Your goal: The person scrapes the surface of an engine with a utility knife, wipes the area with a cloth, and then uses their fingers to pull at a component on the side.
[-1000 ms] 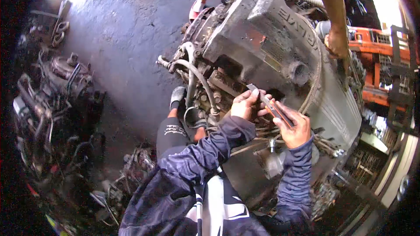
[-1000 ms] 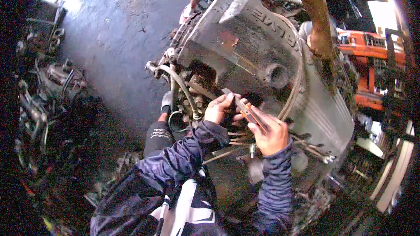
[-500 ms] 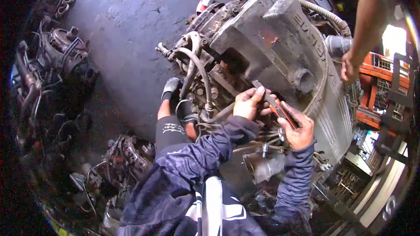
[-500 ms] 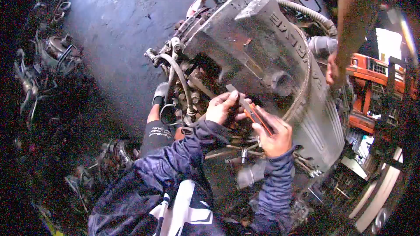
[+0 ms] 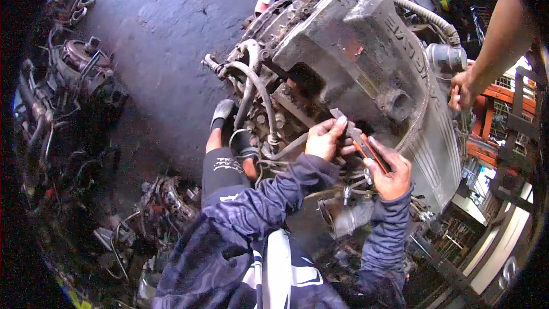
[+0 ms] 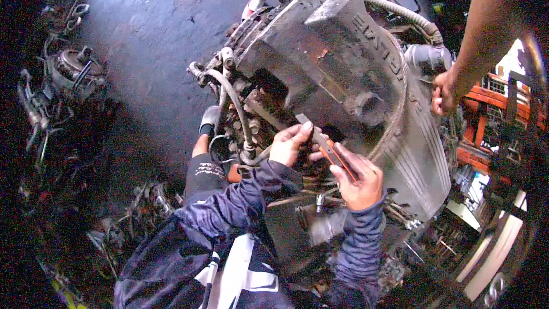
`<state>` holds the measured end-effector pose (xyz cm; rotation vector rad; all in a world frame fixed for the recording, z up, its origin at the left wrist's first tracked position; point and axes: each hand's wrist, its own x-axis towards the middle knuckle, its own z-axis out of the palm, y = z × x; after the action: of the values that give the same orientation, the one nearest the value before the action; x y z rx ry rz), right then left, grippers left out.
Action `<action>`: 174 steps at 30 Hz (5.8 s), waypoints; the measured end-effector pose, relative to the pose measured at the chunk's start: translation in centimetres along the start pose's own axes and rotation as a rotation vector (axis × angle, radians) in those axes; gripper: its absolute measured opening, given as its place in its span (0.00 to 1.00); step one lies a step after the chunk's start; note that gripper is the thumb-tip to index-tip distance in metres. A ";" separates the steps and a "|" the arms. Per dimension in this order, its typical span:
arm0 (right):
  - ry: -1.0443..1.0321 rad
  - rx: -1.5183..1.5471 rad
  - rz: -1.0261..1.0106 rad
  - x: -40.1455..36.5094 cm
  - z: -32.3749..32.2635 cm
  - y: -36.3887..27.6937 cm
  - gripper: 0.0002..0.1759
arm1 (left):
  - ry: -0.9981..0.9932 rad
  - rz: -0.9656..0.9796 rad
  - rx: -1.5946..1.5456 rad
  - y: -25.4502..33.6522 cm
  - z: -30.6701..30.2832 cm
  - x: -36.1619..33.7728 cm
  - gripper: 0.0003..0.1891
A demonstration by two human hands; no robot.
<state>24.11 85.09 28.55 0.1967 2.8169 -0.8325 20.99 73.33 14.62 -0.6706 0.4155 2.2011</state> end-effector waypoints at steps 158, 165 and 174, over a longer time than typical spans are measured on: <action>0.613 0.504 0.535 3.9 16.8 -4.9 0.13 | 0.109 0.105 0.652 8.2 -1.5 -1.8 0.11; 0.551 0.550 0.557 4.1 17.0 -3.4 0.12 | 0.109 0.174 0.701 8.4 -0.9 -1.3 0.10; 0.562 0.615 0.588 4.3 16.0 -4.5 0.11 | 0.074 0.306 0.912 8.3 -1.4 -1.1 0.12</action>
<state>21.55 72.90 16.79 1.4576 2.5586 -1.6246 15.71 66.65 14.79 -0.1814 1.5117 1.9472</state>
